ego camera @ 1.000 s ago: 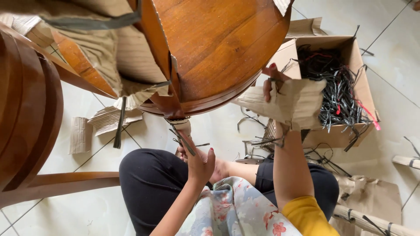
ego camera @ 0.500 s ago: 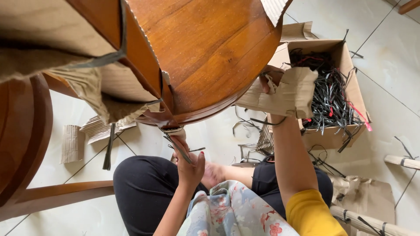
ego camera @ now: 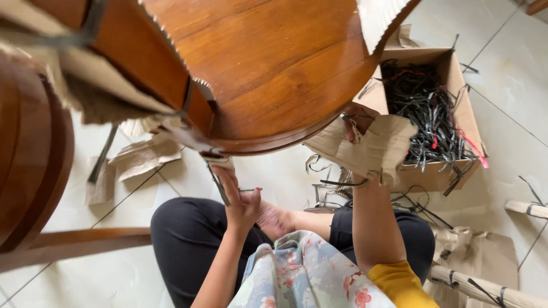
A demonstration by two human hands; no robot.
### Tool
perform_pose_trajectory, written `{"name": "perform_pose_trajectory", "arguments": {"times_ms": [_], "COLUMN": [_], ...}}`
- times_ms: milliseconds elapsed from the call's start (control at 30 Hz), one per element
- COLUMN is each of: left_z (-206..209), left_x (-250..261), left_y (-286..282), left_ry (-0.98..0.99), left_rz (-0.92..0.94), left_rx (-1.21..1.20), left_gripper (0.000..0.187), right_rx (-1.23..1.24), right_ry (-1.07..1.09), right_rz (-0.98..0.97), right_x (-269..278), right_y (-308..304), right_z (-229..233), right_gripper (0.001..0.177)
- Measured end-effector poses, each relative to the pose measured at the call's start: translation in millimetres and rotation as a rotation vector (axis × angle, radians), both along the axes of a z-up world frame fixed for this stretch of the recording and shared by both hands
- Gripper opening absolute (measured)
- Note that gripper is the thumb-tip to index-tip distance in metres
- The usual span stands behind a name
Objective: Wrapping wooden chair legs with corrugated cardboard and securing them with wire ties for protection.
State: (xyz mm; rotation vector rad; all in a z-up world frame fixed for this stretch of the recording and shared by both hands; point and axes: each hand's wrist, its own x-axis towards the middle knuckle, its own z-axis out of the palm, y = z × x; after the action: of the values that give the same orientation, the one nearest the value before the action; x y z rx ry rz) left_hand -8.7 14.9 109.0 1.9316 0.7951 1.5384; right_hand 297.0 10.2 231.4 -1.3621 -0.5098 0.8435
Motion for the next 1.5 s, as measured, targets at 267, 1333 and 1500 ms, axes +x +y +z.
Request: {"name": "perform_pose_trajectory", "arguments": {"times_ms": [267,1333,1500], "left_z": [-21.0,152.2,192.3], "left_x": [-38.4,-23.2,-8.5], "left_y": [16.3,-31.1,-71.5], "left_ry": [-0.044,-0.072,-0.351], "left_rz": [-0.027,0.049,-0.471], "left_rx": [-0.16,-0.119,0.048], "left_gripper": [0.108,0.074,0.035], "right_rx": [-0.076,-0.359,0.374], "right_ry": [0.011,-0.246,0.198], "right_rz": [0.097,0.276,0.604], "right_x": [-43.6,-61.6,14.6], "right_y": [-17.3,-82.0,-67.9], "right_z": [-8.0,54.6,-79.1], "right_gripper": [0.025,0.035,0.037]}}
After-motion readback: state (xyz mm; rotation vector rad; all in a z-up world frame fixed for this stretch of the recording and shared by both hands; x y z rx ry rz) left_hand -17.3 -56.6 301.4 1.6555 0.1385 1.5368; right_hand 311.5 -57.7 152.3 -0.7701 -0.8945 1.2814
